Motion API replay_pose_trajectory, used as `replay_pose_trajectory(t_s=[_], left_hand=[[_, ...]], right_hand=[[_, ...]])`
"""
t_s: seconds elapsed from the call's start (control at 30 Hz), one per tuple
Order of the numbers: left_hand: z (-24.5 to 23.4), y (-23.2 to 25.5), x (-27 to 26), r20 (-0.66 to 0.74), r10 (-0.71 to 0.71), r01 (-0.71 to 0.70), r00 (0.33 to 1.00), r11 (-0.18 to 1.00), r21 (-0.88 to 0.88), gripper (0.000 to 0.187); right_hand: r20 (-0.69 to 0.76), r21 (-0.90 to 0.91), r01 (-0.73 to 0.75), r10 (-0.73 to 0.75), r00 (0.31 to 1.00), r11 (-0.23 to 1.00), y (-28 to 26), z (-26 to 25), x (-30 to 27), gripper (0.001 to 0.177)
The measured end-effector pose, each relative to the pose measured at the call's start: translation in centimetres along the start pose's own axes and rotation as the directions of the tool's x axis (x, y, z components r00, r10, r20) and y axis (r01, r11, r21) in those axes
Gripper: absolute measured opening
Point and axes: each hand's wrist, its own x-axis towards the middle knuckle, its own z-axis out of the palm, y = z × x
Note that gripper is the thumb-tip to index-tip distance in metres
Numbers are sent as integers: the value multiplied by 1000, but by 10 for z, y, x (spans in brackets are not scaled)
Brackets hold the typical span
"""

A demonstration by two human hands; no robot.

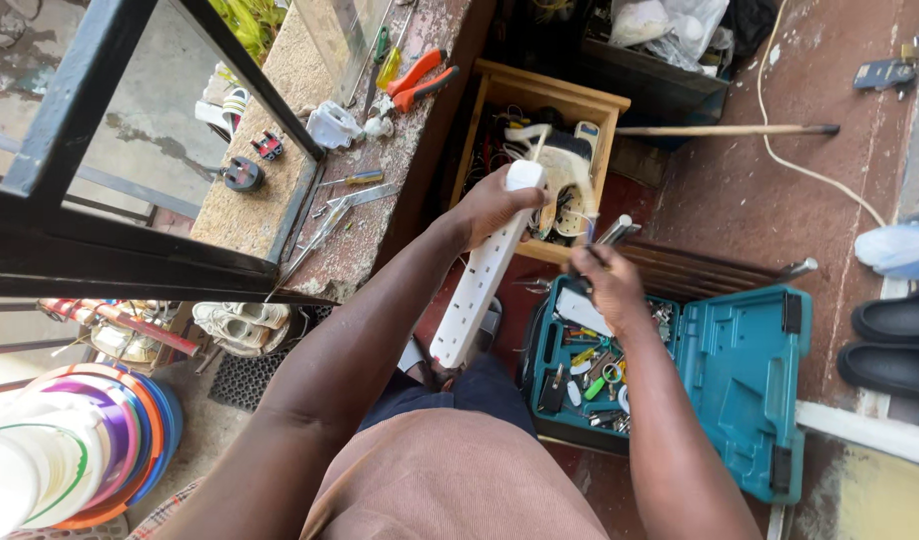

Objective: The person connects wires to a power strip and an electrical plug by hand, using a screwdriver to secure the internal connections.

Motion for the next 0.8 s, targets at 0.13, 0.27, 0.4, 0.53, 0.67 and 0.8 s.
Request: replay_pose_trajectory(t_s=[0.13, 0.27, 0.4, 0.53, 0.67, 0.8], left_hand=[[-12, -17, 34, -305, -8, 36, 952, 996, 87, 54], [-27, -33, 92, -653, 36, 143, 757, 965, 220, 63], [-47, -67, 173, -649, 33, 184, 760, 947, 264, 66], [-73, -100, 244, -610, 95, 148, 787, 930, 336, 74], [-85, -108, 275, -511, 338, 85, 790, 765, 639, 115], [-57, -96, 232, -563, -102, 367, 820, 849, 381, 101]], right_hand=[[-136, -20, 205, -206, 969, 979, -14, -32, 15, 36], [-148, 16, 330, -324, 934, 944, -34, -47, 31, 30], [-196, 107, 209, -186, 963, 972, -57, -49, 42, 28], [-163, 127, 222, -201, 966, 967, -71, -48, 60, 27], [-166, 77, 136, -121, 979, 988, -64, -35, 84, 26], [-83, 136, 264, -255, 963, 955, -40, -7, 109, 28]])
